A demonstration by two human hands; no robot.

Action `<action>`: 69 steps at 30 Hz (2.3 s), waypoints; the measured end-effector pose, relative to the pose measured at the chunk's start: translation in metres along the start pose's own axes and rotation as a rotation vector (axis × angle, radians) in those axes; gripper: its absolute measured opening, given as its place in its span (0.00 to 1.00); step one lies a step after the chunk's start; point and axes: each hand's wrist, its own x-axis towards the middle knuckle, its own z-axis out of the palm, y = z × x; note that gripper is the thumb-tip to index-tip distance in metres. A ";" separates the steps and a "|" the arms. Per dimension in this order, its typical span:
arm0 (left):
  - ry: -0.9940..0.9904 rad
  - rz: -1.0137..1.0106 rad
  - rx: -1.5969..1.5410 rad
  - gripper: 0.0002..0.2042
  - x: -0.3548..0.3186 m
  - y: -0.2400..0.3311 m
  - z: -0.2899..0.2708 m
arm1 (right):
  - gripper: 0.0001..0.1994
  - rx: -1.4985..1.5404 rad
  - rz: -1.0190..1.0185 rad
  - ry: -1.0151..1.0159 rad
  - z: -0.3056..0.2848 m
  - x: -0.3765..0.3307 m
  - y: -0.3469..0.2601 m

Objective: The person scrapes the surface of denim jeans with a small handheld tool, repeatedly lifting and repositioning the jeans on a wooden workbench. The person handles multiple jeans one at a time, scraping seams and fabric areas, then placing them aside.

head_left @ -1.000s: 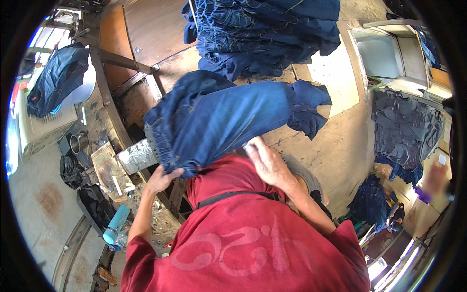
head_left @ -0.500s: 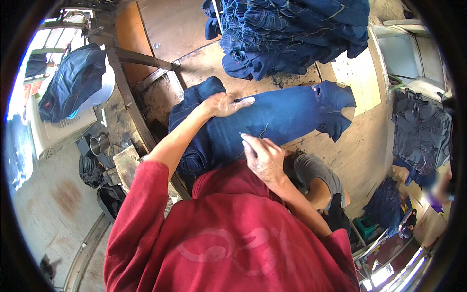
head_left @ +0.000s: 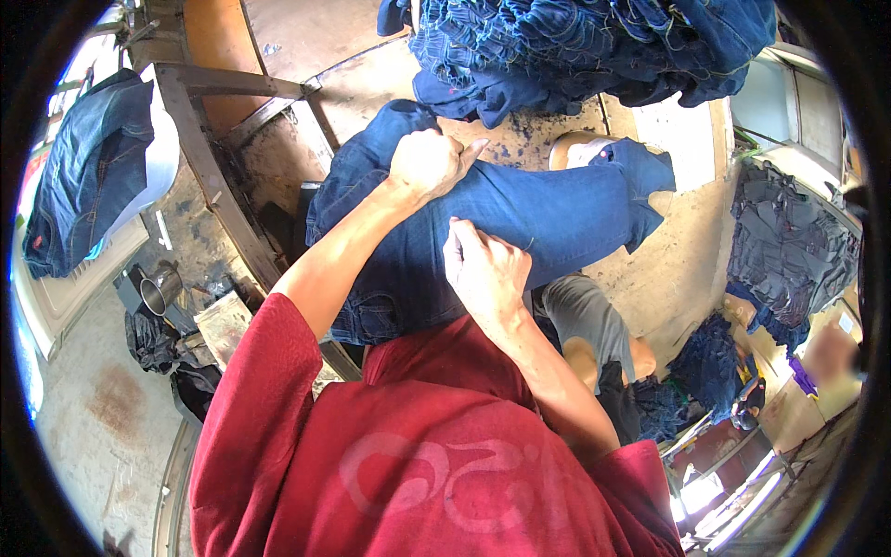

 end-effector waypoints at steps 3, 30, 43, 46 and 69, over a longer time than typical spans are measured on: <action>-0.076 -0.105 -0.034 0.32 0.000 0.003 -0.005 | 0.08 -0.019 -0.019 -0.032 -0.009 -0.012 -0.001; -0.085 -0.151 -0.053 0.32 0.002 0.007 -0.003 | 0.05 0.034 0.020 -0.043 -0.016 -0.029 0.007; -0.048 -0.143 -0.040 0.31 0.001 0.006 0.000 | 0.04 0.040 -0.022 -0.055 -0.025 -0.030 0.011; -0.059 -0.138 -0.029 0.31 0.000 0.006 0.000 | 0.04 0.088 -0.049 0.006 -0.028 -0.031 0.012; 0.286 -0.061 -0.057 0.19 -0.024 0.039 -0.074 | 0.11 0.253 0.230 0.107 -0.049 -0.030 0.031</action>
